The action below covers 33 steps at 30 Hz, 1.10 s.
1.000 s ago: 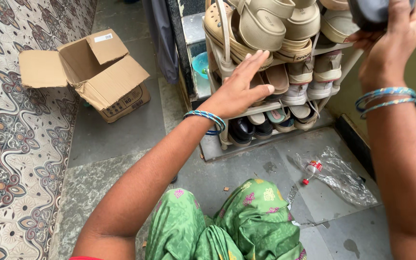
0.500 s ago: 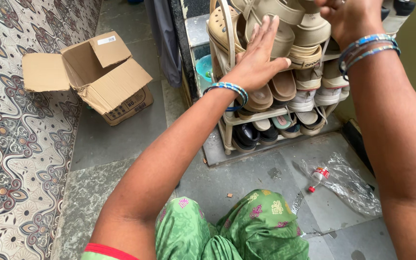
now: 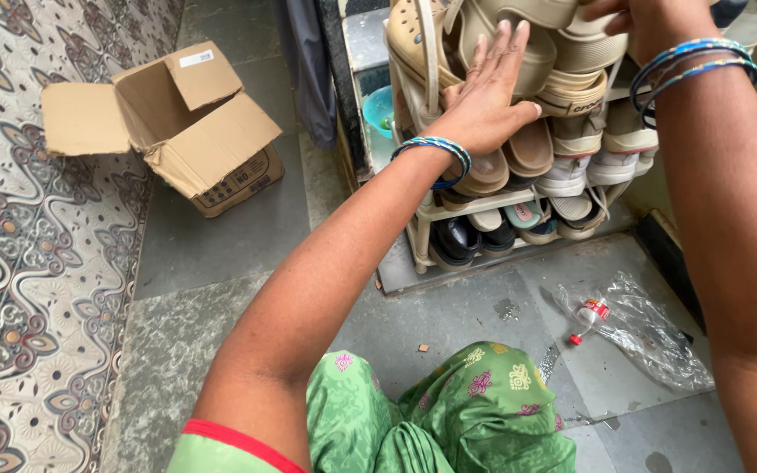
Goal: The person organizes various shoes and sandals by picking them up from the floor and placing them onto a multi-tiered shoe rack. The person handles sneakers, sandals, and clogs one at a time, arranging them on the shelves.
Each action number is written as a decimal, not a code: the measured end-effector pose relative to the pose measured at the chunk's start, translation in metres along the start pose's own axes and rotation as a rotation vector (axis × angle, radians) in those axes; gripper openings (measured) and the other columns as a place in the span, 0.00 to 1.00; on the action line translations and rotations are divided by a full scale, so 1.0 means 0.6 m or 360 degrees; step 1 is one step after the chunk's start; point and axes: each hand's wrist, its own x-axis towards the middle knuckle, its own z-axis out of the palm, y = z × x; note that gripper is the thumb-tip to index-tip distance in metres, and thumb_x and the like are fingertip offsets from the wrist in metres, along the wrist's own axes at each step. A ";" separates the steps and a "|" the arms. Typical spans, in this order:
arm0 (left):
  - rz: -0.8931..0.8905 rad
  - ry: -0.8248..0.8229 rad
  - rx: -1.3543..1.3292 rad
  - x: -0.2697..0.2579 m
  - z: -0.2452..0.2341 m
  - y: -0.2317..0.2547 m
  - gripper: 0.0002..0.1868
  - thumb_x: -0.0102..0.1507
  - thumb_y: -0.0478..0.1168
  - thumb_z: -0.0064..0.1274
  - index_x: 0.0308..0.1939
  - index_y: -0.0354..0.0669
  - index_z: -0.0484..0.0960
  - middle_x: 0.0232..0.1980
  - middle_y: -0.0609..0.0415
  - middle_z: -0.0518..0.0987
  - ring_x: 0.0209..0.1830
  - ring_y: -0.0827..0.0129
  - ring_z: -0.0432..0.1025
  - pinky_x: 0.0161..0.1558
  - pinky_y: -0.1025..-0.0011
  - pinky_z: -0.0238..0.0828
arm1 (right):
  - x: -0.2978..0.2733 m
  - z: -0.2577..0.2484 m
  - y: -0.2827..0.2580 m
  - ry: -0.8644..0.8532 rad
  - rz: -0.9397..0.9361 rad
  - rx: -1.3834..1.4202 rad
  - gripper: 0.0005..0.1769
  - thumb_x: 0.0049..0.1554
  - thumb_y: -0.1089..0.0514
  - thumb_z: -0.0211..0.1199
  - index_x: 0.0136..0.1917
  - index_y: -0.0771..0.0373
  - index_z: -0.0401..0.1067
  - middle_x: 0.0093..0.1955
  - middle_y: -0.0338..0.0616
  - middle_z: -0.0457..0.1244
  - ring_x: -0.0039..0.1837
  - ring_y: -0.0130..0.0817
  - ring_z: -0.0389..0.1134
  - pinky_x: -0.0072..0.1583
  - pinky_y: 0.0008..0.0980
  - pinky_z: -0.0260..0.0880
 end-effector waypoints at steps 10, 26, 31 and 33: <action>-0.0028 -0.0004 0.0000 -0.070 -0.016 -0.006 0.56 0.60 0.54 0.57 0.83 0.53 0.36 0.86 0.43 0.36 0.87 0.48 0.28 0.73 0.41 0.44 | -0.117 0.091 -0.101 0.0704 -0.0138 0.0657 0.12 0.74 0.58 0.56 0.48 0.65 0.68 0.39 0.45 0.67 0.34 0.29 0.69 0.34 0.26 0.64; -0.0285 0.0141 -0.0397 -0.367 -0.004 -0.115 0.20 0.62 0.42 0.53 0.57 0.41 0.78 0.68 0.42 0.73 0.72 0.48 0.66 0.72 0.57 0.62 | -0.322 0.454 -0.159 -0.0289 0.0489 0.0581 0.09 0.63 0.57 0.63 0.52 0.64 0.77 0.38 0.33 0.66 0.38 0.17 0.64 0.40 0.21 0.62; -0.0622 0.0007 -0.0414 -0.450 0.006 -0.196 0.20 0.62 0.43 0.54 0.56 0.39 0.80 0.59 0.42 0.78 0.63 0.48 0.72 0.65 0.60 0.67 | -0.344 0.537 -0.109 -0.0645 0.0477 0.0544 0.11 0.59 0.59 0.62 0.54 0.64 0.75 0.48 0.35 0.70 0.50 0.21 0.69 0.53 0.25 0.70; -0.0779 -0.0045 -0.0385 -0.481 0.022 -0.233 0.22 0.62 0.43 0.54 0.59 0.38 0.79 0.60 0.41 0.77 0.63 0.47 0.71 0.64 0.58 0.66 | -0.355 0.563 -0.092 -0.0776 0.0590 0.0232 0.13 0.59 0.58 0.63 0.56 0.65 0.76 0.49 0.41 0.71 0.52 0.30 0.68 0.54 0.31 0.69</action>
